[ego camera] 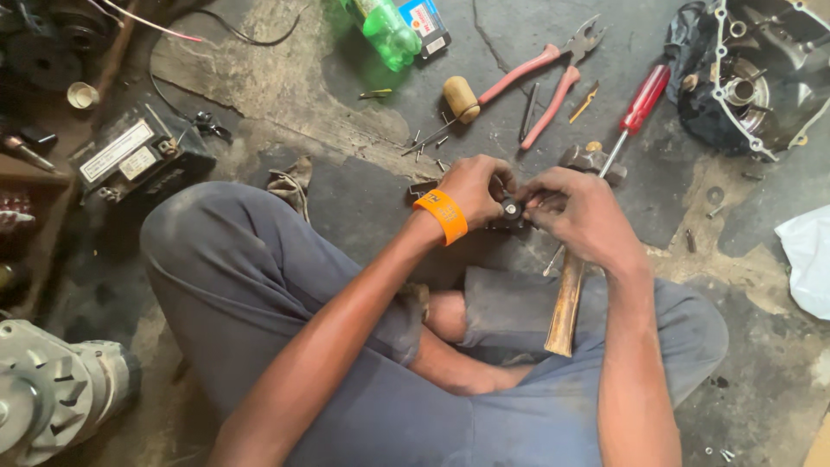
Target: The person sits cross-legged on the workshop floor working on a small engine component held in their lap. They fit small parts onto the component by hand, then pick up a screwdriver and use it on the part, occasionally repositioning the component while working.
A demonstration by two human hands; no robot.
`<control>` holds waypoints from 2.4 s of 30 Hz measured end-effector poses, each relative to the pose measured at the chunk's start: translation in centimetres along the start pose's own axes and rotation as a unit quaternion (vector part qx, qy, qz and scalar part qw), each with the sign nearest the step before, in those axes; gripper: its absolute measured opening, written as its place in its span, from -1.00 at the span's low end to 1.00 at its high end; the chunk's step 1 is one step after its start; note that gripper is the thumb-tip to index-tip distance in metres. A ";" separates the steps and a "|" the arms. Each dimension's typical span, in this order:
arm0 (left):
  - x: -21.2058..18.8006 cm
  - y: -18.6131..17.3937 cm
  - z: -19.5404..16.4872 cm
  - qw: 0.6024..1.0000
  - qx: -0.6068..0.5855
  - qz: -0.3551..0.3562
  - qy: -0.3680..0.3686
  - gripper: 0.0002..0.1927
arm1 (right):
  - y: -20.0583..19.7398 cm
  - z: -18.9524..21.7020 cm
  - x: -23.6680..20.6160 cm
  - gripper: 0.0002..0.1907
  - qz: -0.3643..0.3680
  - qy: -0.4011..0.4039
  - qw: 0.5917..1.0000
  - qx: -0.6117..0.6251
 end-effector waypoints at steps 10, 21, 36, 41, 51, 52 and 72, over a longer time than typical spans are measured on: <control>-0.3 -0.3 -0.2 1.000 0.018 -0.013 -0.015 -0.68 | -2.0 -0.3 -0.1 -0.75 -0.069 -0.006 0.997 -0.029; -0.7 -1.3 -1.3 0.995 0.074 -0.057 0.042 -0.62 | -0.6 -0.8 0.2 -0.68 -0.005 0.016 1.000 -0.024; 0.1 1.2 1.0 0.999 -0.015 -0.048 0.003 -0.65 | 1.7 -5.2 2.4 -0.66 0.050 0.112 0.990 0.068; 0.9 1.7 1.9 0.999 -0.001 -0.041 0.000 -0.63 | 1.8 -5.3 2.9 -0.66 0.059 0.055 0.994 0.077; 2.0 2.4 1.6 0.997 0.057 -0.040 0.019 -0.74 | 1.1 -4.5 2.4 -0.65 -0.068 0.055 0.995 -0.056; 2.2 2.5 1.7 0.998 0.042 -0.034 0.024 -0.73 | 1.0 -4.1 2.0 -0.64 -0.082 0.044 0.994 -0.050; 0.6 0.3 -3.2 0.969 0.165 0.032 0.178 -0.86 | -0.4 -10.0 -4.0 -0.87 -0.218 0.022 0.861 0.460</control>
Point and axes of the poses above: each hand's wrist, its own x-axis towards the middle knuckle, its own y-axis out of the palm, z = x × y, the point moved 10 cm from there along x, towards the middle knuckle, and after that the axes turned 12 degrees about y, right-handed, at the moved point
